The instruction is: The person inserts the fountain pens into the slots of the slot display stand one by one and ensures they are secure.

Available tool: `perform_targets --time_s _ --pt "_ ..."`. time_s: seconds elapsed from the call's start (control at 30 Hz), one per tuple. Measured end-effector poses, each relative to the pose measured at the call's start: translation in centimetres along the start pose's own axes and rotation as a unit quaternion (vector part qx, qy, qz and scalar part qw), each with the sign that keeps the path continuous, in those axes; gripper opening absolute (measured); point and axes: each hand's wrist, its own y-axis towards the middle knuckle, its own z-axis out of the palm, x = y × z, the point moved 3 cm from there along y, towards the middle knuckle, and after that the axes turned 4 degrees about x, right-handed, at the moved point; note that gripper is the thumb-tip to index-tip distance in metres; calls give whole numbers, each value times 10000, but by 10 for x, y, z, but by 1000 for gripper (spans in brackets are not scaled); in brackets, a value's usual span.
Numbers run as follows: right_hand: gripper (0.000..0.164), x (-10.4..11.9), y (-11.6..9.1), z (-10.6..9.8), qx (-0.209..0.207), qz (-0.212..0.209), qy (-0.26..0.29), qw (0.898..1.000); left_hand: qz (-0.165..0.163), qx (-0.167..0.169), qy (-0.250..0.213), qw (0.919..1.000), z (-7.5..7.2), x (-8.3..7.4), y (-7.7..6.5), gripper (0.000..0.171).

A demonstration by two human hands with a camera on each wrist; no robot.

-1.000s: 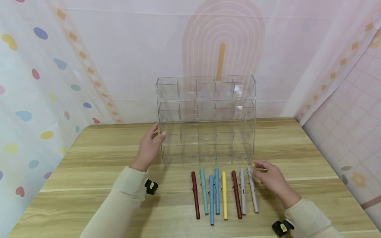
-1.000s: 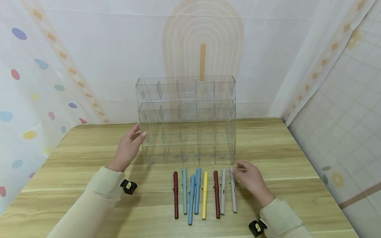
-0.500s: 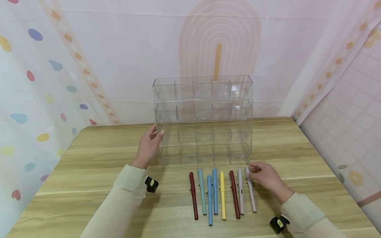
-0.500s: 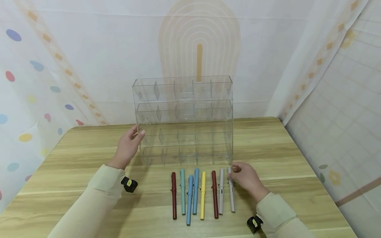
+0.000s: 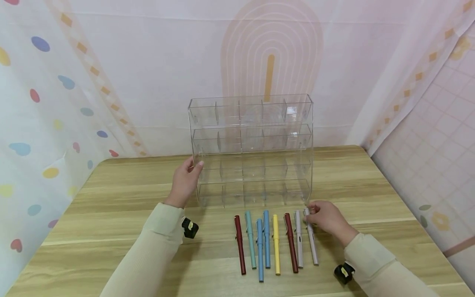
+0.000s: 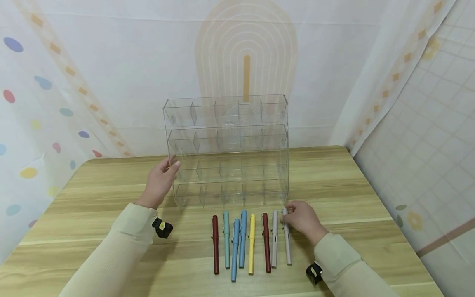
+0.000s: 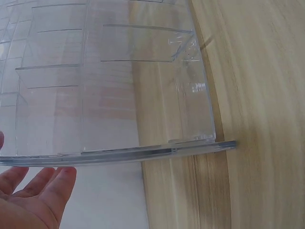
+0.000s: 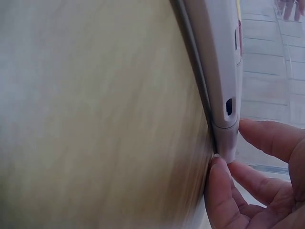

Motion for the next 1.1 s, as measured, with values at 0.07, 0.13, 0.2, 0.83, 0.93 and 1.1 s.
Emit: perform_targets --time_s 0.07,0.13,0.2,0.83,0.93,1.1 --pt "43 2 1 0 23 -19 -67 10000 -7 -18 -53 10000 0 0 0 48" --pt "44 3 2 1 30 -15 -140 9999 -23 -38 -116 9999 -1 0 0 47" --pt "45 3 3 1 57 -12 -207 9998 -41 -57 -162 9998 -1 0 0 46" --pt "38 8 6 4 281 223 -183 9992 -139 -81 -343 9993 2 -1 0 43" --pt "40 7 5 3 332 261 -14 9991 -149 -87 -374 9992 2 -1 0 42" --pt "45 5 2 1 364 339 348 9982 -139 -109 -445 9989 3 1 0 42"
